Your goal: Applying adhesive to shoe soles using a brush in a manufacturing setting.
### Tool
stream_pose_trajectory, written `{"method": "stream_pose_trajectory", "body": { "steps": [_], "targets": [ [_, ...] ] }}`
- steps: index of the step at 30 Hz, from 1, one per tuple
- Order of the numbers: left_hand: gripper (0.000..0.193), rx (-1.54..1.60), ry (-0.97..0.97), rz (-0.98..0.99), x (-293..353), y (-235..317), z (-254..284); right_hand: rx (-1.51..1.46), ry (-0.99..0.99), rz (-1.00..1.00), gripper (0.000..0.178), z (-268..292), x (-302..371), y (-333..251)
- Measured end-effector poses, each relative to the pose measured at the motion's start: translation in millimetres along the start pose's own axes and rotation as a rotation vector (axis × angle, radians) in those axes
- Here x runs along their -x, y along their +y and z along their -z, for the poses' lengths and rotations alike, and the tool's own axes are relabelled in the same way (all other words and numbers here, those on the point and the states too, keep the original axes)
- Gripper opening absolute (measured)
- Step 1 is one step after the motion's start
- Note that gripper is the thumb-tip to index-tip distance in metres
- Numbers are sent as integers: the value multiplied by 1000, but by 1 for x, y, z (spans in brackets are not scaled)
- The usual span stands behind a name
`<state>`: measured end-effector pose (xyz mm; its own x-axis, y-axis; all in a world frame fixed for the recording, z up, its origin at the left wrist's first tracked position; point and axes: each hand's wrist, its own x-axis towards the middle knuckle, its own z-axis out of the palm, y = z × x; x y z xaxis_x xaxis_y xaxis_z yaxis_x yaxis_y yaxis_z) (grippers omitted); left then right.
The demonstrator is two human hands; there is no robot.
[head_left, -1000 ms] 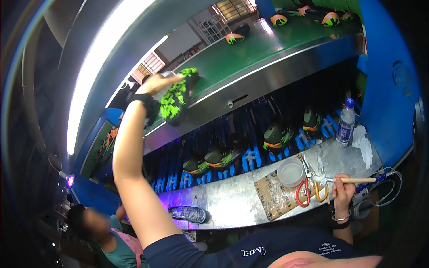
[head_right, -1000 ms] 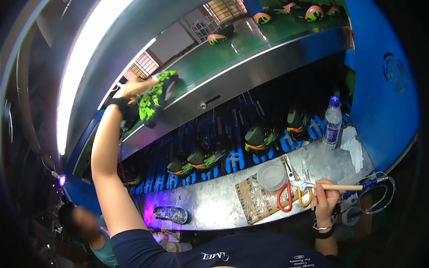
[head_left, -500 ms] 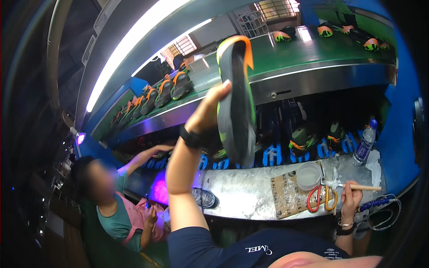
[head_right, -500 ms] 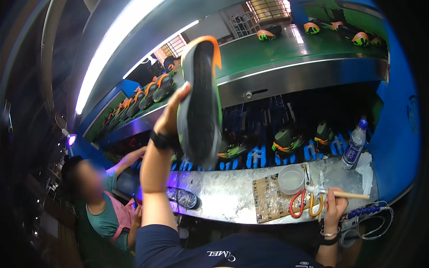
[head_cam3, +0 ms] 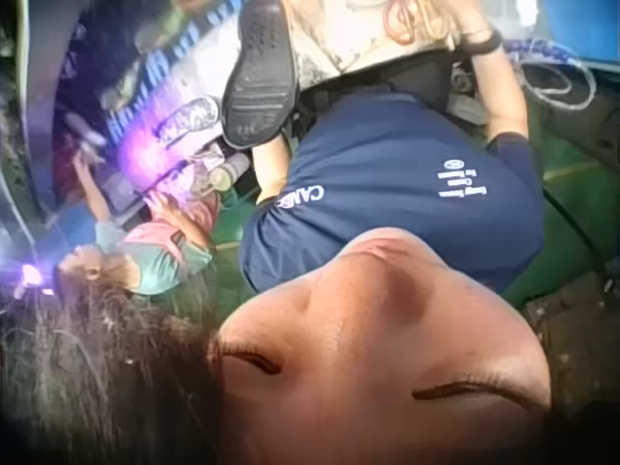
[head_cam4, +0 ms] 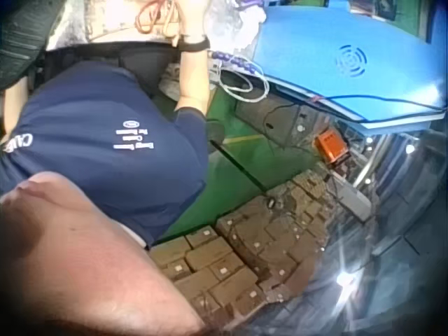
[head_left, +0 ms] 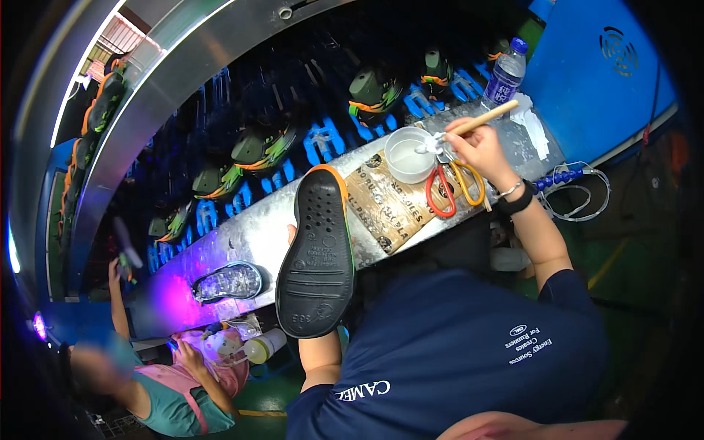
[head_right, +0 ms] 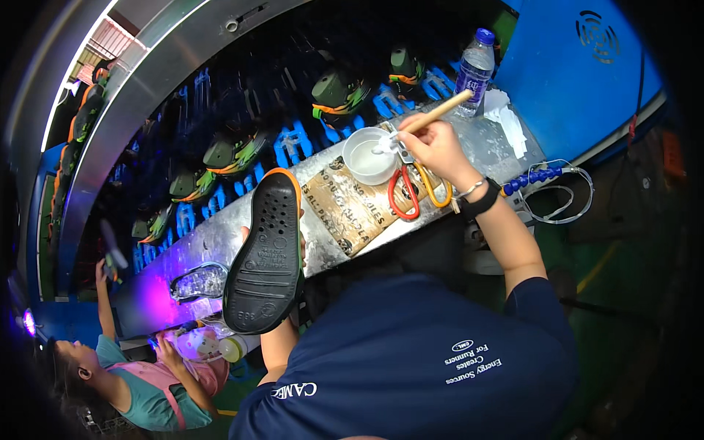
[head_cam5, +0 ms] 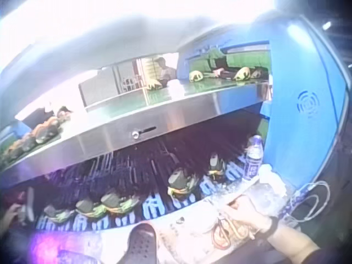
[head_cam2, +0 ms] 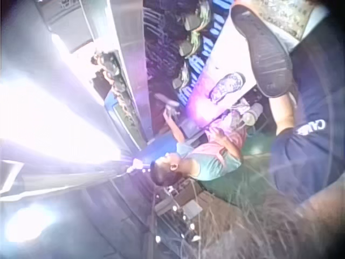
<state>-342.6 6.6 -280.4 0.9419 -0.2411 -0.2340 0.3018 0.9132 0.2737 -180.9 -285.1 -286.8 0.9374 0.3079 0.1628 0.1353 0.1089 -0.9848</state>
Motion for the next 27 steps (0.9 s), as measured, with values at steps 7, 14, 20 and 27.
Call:
{"method": "stream_pose_trajectory", "body": {
  "steps": [7,14,20,27],
  "targets": [
    [78,66,103,54,10,2,-1,547,-12,31,16,-20,-20,14],
    [63,-83,-72,66,8,5,-13,514,-32,12,16,-25,-18,13],
    [59,-18,11,93,6,1,-22,473,-149,-31,13,-24,-15,8],
    [59,58,-86,152,1,-1,-15,372,-191,-40,12,-23,-7,-8]
  ]
}}
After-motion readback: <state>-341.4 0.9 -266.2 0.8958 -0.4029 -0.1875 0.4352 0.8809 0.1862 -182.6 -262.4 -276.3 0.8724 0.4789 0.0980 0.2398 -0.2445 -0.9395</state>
